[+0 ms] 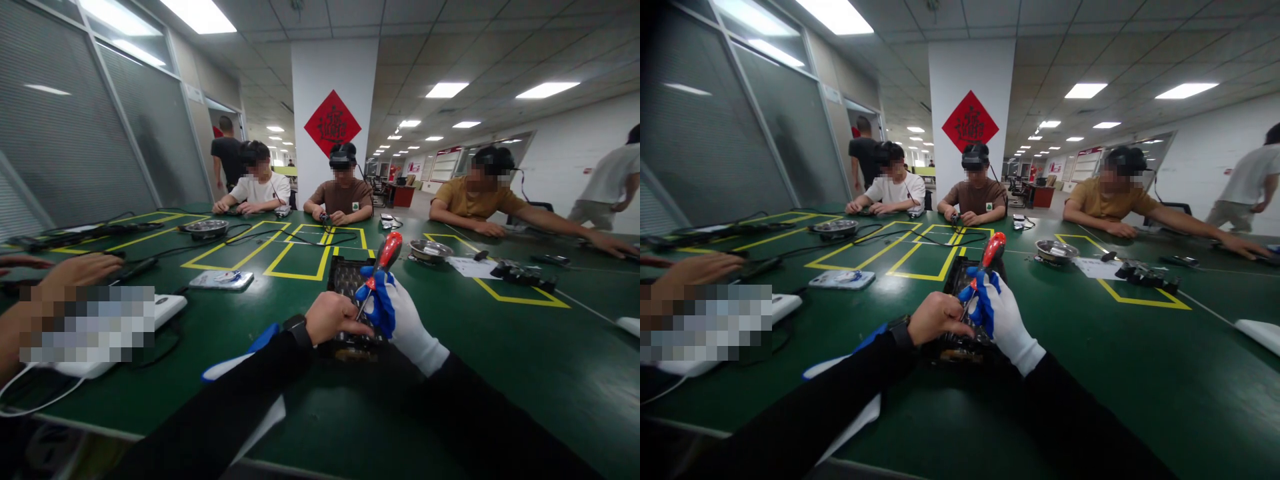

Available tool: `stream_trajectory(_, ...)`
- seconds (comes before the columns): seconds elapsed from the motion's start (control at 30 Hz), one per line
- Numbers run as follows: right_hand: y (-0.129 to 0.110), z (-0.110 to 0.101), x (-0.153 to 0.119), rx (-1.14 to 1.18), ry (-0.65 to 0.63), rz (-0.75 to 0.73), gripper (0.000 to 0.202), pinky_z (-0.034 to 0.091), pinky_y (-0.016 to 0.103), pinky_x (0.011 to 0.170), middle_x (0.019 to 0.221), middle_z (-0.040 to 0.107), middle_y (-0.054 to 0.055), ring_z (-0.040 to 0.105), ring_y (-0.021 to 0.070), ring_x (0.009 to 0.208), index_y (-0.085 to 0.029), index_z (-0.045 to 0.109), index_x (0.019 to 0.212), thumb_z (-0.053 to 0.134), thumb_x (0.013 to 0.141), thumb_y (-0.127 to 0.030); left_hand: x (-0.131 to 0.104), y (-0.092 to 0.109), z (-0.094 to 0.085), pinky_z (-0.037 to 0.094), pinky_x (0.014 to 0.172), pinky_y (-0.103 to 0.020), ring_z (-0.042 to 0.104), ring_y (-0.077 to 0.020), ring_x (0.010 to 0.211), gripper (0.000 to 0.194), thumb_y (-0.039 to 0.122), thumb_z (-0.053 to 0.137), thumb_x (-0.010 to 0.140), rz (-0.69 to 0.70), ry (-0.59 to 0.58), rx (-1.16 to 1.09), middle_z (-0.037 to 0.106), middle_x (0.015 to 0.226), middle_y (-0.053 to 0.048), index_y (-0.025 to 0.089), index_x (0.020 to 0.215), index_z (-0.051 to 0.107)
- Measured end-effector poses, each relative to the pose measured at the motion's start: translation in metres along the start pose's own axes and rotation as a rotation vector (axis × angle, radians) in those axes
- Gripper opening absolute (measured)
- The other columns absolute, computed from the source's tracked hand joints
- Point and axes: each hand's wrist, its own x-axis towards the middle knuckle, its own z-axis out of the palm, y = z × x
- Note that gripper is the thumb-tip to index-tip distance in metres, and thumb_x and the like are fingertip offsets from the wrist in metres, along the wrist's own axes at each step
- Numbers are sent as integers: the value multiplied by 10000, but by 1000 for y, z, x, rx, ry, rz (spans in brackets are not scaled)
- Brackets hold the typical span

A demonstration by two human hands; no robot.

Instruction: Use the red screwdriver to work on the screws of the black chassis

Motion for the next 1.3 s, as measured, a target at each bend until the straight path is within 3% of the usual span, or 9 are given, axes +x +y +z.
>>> stream_trajectory(0.17,-5,0,1,-60,97,-52,317,352,167,362,552,560,-51,457,63,399,-197,494,949,582,738,-418,1,5,1,216,487,-195,358,-55,473,541,599,572,662,-125,-6,6,425,459,32,119,436,465)
stream_trajectory(0.3,-24,1,-4,-163,193,-64,238,340,172,352,498,520,-48,437,68,399,-195,528,829,561,740,-413,7,10,-6,240,496,-180,423,-67,526,442,581,573,677,-194,-31,-98,525,557,22,144,623,602)
stream_trajectory(0.4,-33,2,-6,-204,224,-106,188,378,189,390,526,526,-39,452,73,424,-206,527,743,563,737,-391,20,15,-10,255,491,-176,450,-74,542,432,572,576,680,-215,-108,-228,558,604,14,148,735,635)
stream_trajectory(0.5,-30,-1,-5,-192,243,-138,184,394,197,416,538,511,-44,456,71,432,-203,524,724,567,733,-382,33,19,-6,252,476,-178,451,-76,521,461,589,610,630,-213,-215,-293,548,579,16,130,682,622)
stream_trajectory(0.7,-21,-10,-6,-159,225,-107,279,377,192,393,504,490,-49,446,77,429,-188,555,843,559,733,-444,35,23,10,227,471,-178,412,-64,507,497,604,605,619,-237,-162,-315,517,536,23,110,577,575)
stream_trajectory(0.83,-17,-14,-8,-123,188,-92,332,362,185,373,485,484,-57,440,78,413,-185,550,906,543,738,-472,28,21,11,206,468,-182,359,-51,496,492,598,607,624,-191,-194,-323,476,526,38,109,583,573)
stream_trajectory(1.03,-12,-22,-12,-231,14,-111,410,425,192,461,605,563,-20,515,93,517,-170,558,1058,590,728,-412,21,21,12,189,466,-176,279,-35,486,504,548,633,629,-204,-189,-399,354,492,65,97,496,453)
stream_trajectory(1.17,-14,-18,-13,-164,33,-64,357,377,180,393,587,567,-18,478,75,439,-169,547,1030,501,793,-432,22,24,11,254,477,-171,360,-43,482,474,524,638,637,-215,-234,-523,446,494,49,98,501,481)
stream_trajectory(1.3,-17,-9,-14,-150,87,-45,313,391,186,396,522,544,-39,482,79,414,-182,532,944,535,767,-439,23,26,9,306,501,-172,422,-60,498,453,518,641,636,-224,-263,-593,497,517,33,95,525,524)
